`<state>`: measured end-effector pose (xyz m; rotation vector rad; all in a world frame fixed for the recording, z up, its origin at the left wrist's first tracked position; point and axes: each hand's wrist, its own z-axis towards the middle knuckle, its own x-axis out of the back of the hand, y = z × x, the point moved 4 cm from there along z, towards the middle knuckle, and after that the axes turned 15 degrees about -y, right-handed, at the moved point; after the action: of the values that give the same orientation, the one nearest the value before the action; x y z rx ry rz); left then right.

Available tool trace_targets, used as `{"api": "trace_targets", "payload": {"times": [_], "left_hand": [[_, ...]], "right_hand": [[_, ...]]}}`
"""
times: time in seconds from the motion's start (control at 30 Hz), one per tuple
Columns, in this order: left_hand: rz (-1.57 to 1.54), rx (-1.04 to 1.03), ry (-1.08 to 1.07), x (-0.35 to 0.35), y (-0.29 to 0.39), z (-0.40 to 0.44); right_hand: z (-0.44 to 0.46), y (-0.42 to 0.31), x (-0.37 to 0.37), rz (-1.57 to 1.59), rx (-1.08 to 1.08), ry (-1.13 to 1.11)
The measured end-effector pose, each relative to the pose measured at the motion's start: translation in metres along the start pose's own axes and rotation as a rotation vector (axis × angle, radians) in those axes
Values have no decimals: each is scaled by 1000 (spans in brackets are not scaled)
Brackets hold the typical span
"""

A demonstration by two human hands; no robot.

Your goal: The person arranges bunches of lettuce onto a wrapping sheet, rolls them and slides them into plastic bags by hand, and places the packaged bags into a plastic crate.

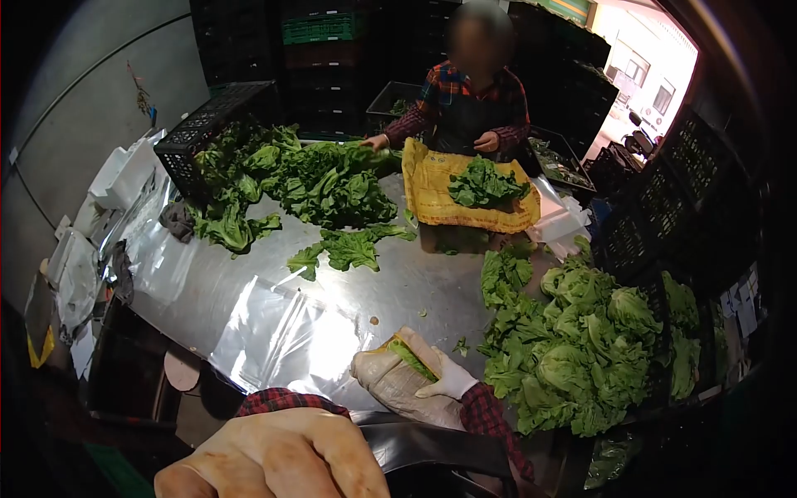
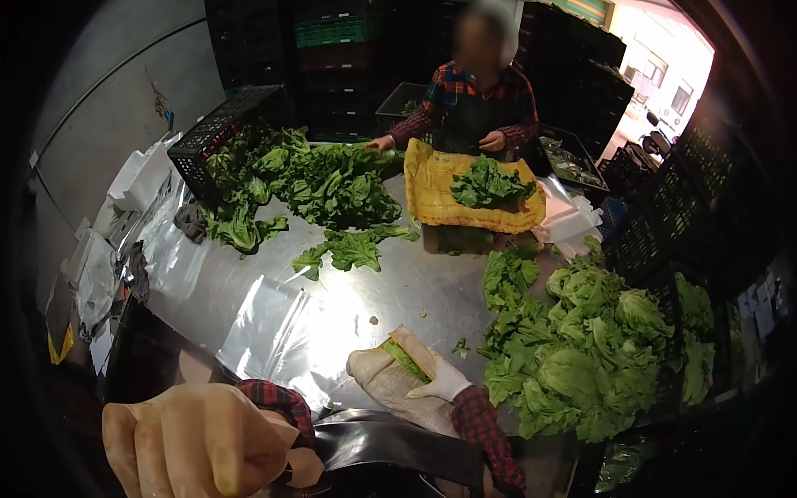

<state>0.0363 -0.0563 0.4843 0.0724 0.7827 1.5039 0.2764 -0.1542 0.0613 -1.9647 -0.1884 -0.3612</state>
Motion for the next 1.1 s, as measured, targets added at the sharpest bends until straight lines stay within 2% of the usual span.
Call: {"api": "trace_targets", "payload": {"times": [0.07,0.13,0.43,0.7,0.8,0.93,1.1], "left_hand": [[-3,-18,9,-1,0,1],[-146,-6,-203,5,-5,8],[-179,-133,-536,19,-13,22],[-190,-186,-492,21,-15,19],[-171,-221,-475,27,-13,17],[-162,-255,-481,32,-11,14],[-161,-281,-484,35,-13,12]], "right_hand": [[-1,-3,0,14,8,-16],[-2,-12,2,40,21,-47],[5,9,-2,31,-57,-112],[3,-2,-1,40,-64,-105],[1,-12,2,10,16,-19],[4,-6,1,26,53,-19],[1,-23,4,112,-71,-129]]}}
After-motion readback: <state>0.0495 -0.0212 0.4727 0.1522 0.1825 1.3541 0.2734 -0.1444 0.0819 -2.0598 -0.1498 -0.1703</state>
